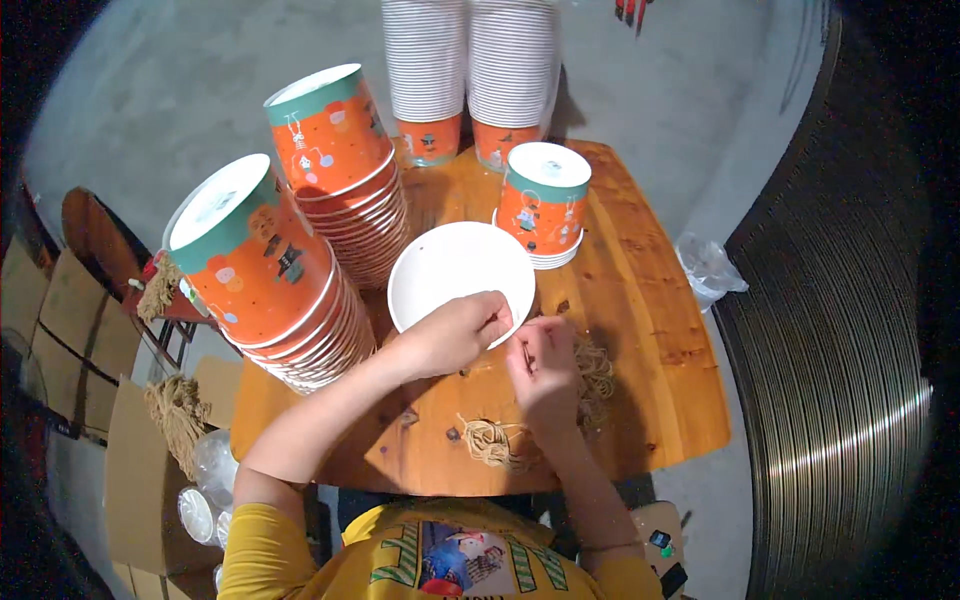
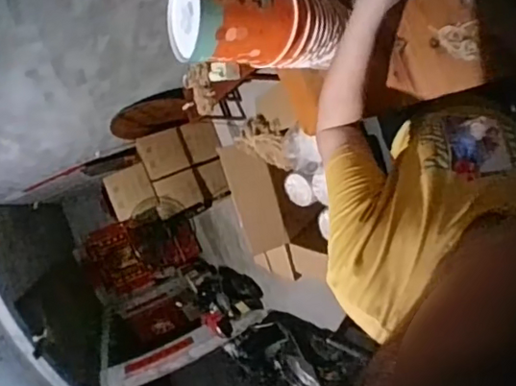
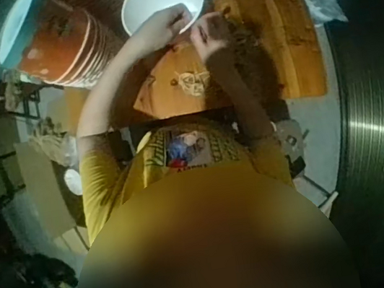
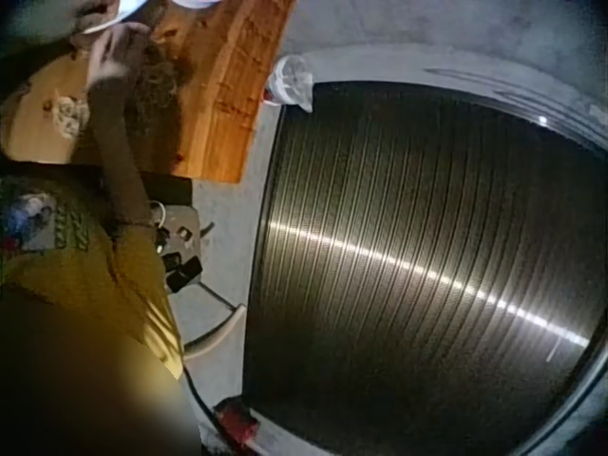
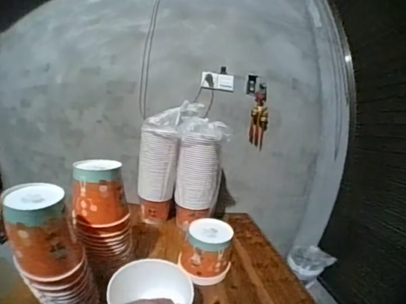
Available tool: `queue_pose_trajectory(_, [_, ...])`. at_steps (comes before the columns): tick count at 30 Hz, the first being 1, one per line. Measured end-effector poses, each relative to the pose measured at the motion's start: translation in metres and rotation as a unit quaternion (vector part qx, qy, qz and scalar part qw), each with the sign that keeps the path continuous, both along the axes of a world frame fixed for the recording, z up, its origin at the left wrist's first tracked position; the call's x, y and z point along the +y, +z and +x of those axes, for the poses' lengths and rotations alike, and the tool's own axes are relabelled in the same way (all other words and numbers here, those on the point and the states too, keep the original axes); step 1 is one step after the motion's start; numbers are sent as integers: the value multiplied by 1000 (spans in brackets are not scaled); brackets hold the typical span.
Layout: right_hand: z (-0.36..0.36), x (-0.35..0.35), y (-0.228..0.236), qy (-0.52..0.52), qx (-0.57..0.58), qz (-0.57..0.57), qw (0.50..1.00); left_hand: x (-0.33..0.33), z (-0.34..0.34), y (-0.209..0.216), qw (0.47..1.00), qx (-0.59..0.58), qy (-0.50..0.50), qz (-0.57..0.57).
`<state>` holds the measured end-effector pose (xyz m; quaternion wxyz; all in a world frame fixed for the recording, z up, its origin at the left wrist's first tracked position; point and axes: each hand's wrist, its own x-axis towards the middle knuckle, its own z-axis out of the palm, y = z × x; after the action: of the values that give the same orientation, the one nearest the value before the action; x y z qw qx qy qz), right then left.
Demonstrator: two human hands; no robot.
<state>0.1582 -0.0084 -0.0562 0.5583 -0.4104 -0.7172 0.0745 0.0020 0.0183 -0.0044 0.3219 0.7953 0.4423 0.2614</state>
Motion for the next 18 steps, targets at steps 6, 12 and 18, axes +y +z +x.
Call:
queue_pose_trajectory(6, [15, -3, 20, 76, 54, -225, 970, -3, 1, 5, 975, 39, 79, 203])
queue_pose_trajectory(12, [25, 1, 23, 90, 46, -276, 956, 5, 2, 13, 962, -224, 47, -147])
queue_pose_trajectory(18, [24, 3, 24, 151, 45, -217, 963, 10, 5, 6, 934, -274, -21, -228])
